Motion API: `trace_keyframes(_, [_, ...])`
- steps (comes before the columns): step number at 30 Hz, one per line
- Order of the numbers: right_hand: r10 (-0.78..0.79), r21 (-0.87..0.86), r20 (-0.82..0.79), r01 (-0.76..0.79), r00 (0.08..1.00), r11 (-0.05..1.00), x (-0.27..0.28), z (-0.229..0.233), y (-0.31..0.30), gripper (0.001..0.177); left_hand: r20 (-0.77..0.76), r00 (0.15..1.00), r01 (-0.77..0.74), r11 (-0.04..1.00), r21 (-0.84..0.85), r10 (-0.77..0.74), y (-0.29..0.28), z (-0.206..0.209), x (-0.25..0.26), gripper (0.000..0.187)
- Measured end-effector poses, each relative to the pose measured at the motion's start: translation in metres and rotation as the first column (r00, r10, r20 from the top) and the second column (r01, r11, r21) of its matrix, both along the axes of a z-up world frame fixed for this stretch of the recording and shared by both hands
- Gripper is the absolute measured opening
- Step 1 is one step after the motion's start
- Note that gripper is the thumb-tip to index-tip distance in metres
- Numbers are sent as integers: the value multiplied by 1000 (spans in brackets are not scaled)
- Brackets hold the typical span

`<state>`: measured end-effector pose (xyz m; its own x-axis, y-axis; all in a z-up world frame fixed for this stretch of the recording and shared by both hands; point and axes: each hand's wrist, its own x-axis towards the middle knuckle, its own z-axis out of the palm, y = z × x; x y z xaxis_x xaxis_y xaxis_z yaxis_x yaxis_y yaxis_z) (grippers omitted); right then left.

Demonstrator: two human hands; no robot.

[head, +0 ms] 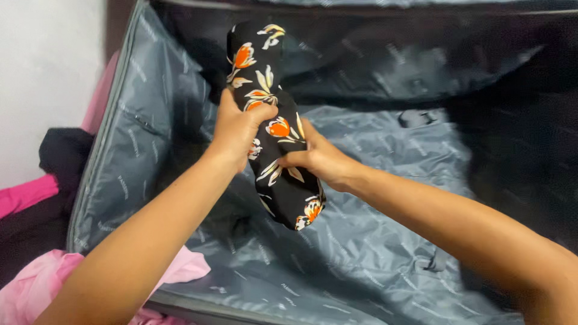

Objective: The person folds a floral top, a pink shirt, and a blue shirt by hand and places them into a black suitcase on a bed.

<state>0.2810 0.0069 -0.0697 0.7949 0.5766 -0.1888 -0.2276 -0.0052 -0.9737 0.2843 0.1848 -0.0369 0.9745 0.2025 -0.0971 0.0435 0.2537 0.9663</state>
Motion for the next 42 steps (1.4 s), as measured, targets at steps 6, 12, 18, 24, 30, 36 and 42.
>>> trace_keyframes(6, [284,-162,129,-262,950,951,2,-77,43,72,-249,966,-61,998,27,66,73,-33,5,83])
trace_keyframes(12, [571,-759,380,-108,728,642,-15,-109,53,68,-448,834,541,642,543,-323,173,-124,-15,55])
trace_keyframes(18, [658,-838,416,-16,628,545,-56,-142,56,55,-849,522,852,0,524,-80,213,-188,-35,40])
trace_keyframes(24, [521,-455,-150,-526,840,718,-67,-191,48,71,-907,422,876,-257,409,-5,201,-203,-40,40])
trace_keyframes(30, [605,-935,81,-150,792,322,-89,-125,50,66,-771,632,671,-448,591,-71,156,-161,-55,42])
trace_keyframes(36, [892,-900,-107,-424,438,101,-104,-83,46,79,-947,316,788,-540,296,-58,128,-145,-50,40])
trace_keyframes(42, [880,-974,-16,-204,474,93,-77,-54,23,85,-857,498,799,-314,513,-135,143,-124,-53,53])
